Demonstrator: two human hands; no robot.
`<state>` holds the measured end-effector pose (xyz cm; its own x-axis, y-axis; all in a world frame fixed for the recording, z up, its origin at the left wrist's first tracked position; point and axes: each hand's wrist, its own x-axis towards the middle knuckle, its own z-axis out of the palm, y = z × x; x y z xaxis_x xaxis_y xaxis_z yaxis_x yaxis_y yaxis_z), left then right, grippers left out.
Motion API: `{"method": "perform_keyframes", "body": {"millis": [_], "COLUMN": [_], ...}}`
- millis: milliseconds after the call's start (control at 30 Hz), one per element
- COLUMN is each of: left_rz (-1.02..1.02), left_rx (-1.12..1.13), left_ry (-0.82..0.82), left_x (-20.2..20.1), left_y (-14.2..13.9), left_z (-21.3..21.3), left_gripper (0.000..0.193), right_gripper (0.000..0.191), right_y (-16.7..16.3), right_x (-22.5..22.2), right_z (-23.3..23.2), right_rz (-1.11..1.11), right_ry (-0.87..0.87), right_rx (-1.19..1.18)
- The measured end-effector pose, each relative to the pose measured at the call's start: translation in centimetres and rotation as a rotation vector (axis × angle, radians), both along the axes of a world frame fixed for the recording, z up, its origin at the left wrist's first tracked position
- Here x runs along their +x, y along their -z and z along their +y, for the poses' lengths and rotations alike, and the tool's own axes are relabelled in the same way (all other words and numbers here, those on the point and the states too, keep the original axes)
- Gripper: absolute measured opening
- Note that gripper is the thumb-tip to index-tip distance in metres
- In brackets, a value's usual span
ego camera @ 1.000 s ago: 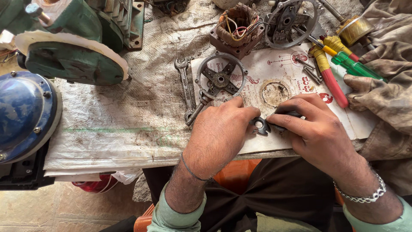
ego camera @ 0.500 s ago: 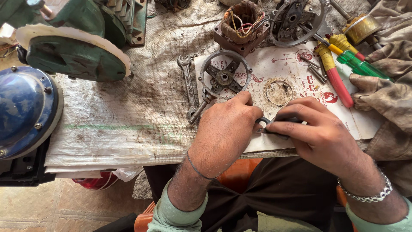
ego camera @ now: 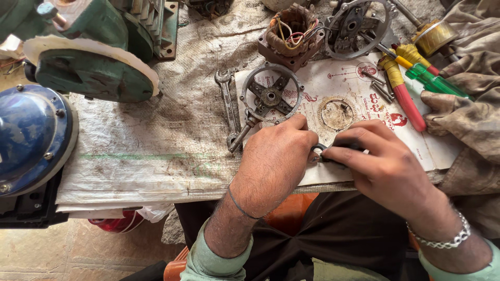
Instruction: The person sits at a cluttered workbench and rubs a small metal bracket against a gray abrasive block, repeatedly sanding and smoothing the part's edges by hand. They reposition and flip the bracket several times to work different sides, then wipe the part with a cloth near the end.
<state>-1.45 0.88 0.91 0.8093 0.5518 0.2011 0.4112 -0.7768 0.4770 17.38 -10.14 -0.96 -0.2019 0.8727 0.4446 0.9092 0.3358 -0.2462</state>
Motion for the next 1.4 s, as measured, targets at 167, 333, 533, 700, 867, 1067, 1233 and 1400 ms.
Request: {"method": "perform_keyframes", "body": {"millis": [167, 333, 533, 700, 867, 1067, 1233, 1400], "left_rz": [-0.021, -0.009, -0.031, -0.046, 0.018, 0.026, 0.045, 0.048], "left_rx": [-0.01, -0.008, -0.006, -0.01, -0.022, -0.022, -0.032, -0.04], "left_ry": [0.004, -0.001, 0.011, 0.014, -0.006, 0.01, 0.006, 0.004], "left_x": [0.1, 0.1, 0.0, 0.0, 0.1, 0.1, 0.2, 0.2], "left_y": [0.1, 0.1, 0.1, 0.2, 0.3, 0.4, 0.5, 0.6], "left_z": [-0.1, -0.1, -0.1, 0.0, 0.0, 0.1, 0.1, 0.2], "left_gripper": [0.011, 0.01, 0.013, 0.017, 0.012, 0.015, 0.015, 0.017], "right_gripper": [0.049, 0.052, 0.05, 0.046, 0.045, 0.043, 0.045, 0.045], "right_y": [0.2, 0.0, -0.3, -0.2, 0.2, 0.7, 0.8, 0.8], "right_x": [0.0, -0.1, -0.4, -0.3, -0.1, 0.1, 0.1, 0.2], "right_z": [-0.1, -0.1, 0.0, 0.1, 0.1, 0.2, 0.2, 0.3], "right_rz": [0.01, 0.012, 0.027, 0.066, 0.082, 0.123, 0.071, 0.029], "right_ry": [-0.055, -0.045, -0.005, 0.045, -0.019, -0.032, -0.017, 0.008], "right_rx": [0.001, -0.017, -0.012, 0.019, -0.007, -0.02, -0.012, 0.009]}}
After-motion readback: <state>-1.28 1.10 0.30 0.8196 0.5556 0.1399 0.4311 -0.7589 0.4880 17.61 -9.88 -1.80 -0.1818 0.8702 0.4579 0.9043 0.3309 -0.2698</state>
